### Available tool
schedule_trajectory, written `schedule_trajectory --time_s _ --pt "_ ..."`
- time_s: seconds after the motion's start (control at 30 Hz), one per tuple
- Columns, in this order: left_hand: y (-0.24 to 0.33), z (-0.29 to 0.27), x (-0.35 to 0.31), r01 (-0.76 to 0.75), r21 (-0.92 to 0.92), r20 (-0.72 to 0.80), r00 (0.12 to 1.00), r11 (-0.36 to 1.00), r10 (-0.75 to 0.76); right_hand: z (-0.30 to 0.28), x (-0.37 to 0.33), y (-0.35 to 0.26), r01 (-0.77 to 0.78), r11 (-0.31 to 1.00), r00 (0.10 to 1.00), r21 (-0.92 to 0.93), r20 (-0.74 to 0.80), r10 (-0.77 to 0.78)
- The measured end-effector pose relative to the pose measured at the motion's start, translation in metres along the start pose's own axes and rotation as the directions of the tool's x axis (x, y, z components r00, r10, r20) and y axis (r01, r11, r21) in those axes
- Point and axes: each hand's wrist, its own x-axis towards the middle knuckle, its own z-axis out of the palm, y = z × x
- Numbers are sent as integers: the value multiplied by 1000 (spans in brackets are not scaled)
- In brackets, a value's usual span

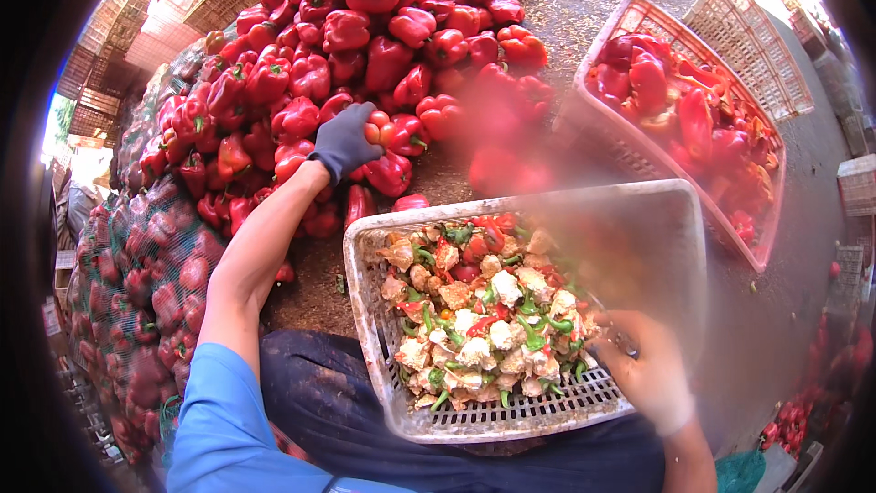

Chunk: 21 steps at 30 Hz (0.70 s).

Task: The person is using a knife to remove the stems and cores from red bell peppers, handling them one at a time and placing the processed peppers into a crate.

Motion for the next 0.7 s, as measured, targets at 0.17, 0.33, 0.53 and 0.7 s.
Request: schedule_trajectory --time_s 0.17,0.33,0.53,0.7 --pt "32 -70 -9 238 -692 165 971 681 -171 -4 5 11 -37 967 998 253 57 24" --pt "114 -164 -57 299 -928 329 938 223 111 -13 1 -6 -229 766 972 601 185 146" --pt "213 -193 -143 287 -957 268 928 -36 258 21 -22 -60 27 670 956 741 177 -235" --pt "265 -191 -190 416 -909 409 899 -11 159 43 -29 -59 115 617 933 779 129 -336"
